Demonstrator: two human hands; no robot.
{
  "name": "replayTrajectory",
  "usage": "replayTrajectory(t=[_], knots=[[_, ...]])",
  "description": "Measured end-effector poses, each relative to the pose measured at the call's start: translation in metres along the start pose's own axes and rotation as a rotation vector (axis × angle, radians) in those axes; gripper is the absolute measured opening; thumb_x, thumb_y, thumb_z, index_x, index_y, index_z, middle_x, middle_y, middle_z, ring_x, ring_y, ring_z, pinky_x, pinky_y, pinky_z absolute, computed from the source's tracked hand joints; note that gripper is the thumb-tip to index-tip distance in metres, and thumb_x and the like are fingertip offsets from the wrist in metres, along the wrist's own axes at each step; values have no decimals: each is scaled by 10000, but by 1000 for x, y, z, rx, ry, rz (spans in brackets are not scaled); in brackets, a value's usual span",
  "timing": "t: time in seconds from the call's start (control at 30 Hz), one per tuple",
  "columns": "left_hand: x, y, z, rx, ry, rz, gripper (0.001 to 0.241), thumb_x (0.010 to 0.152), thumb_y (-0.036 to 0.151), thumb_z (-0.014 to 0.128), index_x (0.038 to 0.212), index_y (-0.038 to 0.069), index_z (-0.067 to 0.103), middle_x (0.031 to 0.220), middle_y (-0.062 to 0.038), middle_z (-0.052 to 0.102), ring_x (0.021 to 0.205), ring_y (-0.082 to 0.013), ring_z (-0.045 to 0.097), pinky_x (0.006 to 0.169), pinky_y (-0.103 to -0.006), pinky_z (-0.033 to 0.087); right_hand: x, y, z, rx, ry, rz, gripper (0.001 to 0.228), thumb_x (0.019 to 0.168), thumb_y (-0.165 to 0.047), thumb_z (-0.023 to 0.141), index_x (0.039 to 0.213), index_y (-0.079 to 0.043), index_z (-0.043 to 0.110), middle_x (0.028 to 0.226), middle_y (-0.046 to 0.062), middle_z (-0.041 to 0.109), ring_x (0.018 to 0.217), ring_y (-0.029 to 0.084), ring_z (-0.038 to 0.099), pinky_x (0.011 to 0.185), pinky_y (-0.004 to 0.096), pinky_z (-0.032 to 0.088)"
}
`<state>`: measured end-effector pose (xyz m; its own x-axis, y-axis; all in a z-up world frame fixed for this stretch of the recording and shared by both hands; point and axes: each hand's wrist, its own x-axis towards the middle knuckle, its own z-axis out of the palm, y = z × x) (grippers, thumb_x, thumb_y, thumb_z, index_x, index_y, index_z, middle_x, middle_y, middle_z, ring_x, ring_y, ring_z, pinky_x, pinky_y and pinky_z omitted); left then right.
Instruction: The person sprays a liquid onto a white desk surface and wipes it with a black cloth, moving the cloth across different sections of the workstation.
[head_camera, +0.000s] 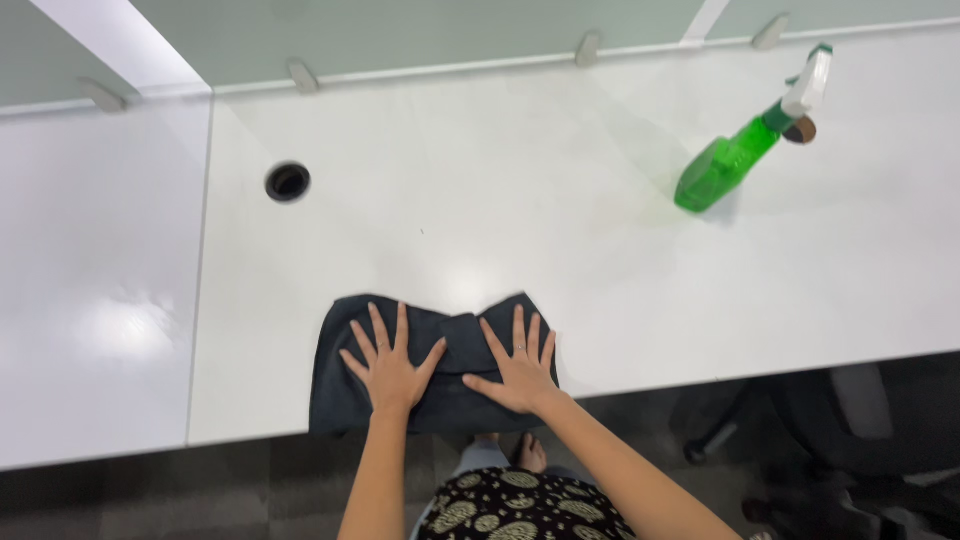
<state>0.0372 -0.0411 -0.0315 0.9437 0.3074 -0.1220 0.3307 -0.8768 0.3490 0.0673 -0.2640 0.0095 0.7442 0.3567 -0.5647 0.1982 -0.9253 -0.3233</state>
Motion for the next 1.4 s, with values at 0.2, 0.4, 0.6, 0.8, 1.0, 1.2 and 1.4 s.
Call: replayTrajectory(t=[0.2, 0.4, 0.6, 0.8, 1.0, 1.2, 1.4], knots=[[67, -63, -18, -51, -212, -117, 1057, 773, 855, 499, 1621, 381, 84, 1708, -79, -139, 1532, -414, -199, 1120, -721, -128, 12, -14, -49, 90, -70, -56, 1116, 772, -885, 458, 1653, -360, 17, 1671, 263, -192, 1522, 487, -224, 1171, 676, -147], [123, -93, -20, -28, -380, -236, 1118, 747, 892, 481, 1616, 390, -12, 1675, -89, -248, 1484, -418, -310, 1074, -736, -181, 17, 18, -115, 54, 64, -88, 1086, 796, -871, 443, 1655, -337, 48, 1691, 251, -153, 1544, 492, -147, 1181, 708, -53], [153, -84, -18, -77, -371, -347, 934, 867, 815, 306, 1605, 403, -92, 1661, -86, -329, 1482, -421, -352, 1067, -784, -177, 16, 48, -162, 43, 17, -19, 1061, 820, -827, 462, 1650, -314, 45, 1691, 238, -96, 1554, 446, -77, 1205, 668, 25], [193, -65, -32, -142, -294, -489, 741, 988, 635, 232, 1611, 405, -96, 1671, -79, -317, 1503, -425, -315, 1088, -811, -138, 3, 67, -162, 286, 113, 10, 988, 870, -726, 524, 1636, -255, 113, 1707, 197, -44, 1581, 368, -41, 1232, 590, 50], [170, 5, -25, -231, 261, -324, 760, 1078, 429, 404, 1653, 31, 105, 1700, -274, -45, 1548, -518, -81, 1153, -773, -28, -26, 102, -129, 633, 299, 98, 1025, 869, -635, 589, 1628, -173, 77, 1703, 189, 53, 1563, 366, 100, 1232, 540, 158], [89, 102, -7, -376, 99, 167, 715, 1047, 407, 458, 1596, 0, 251, 1692, -275, 103, 1569, -449, 38, 1253, -575, 40, -36, 157, -131, 883, 481, 192, 1086, 858, -444, 719, 1632, -140, 21, 1674, 258, 181, 1540, 403, 230, 1205, 515, 272], [73, 155, 10, -432, 115, -20, 966, 977, 547, 542, 1595, -69, 128, 1667, -326, 13, 1549, -468, -56, 1220, -605, -32, -40, 207, -205, 988, 806, 243, 1309, 813, -353, 795, 1598, -150, -233, 1675, 281, 134, 1517, 446, 268, 1177, 553, 354]])
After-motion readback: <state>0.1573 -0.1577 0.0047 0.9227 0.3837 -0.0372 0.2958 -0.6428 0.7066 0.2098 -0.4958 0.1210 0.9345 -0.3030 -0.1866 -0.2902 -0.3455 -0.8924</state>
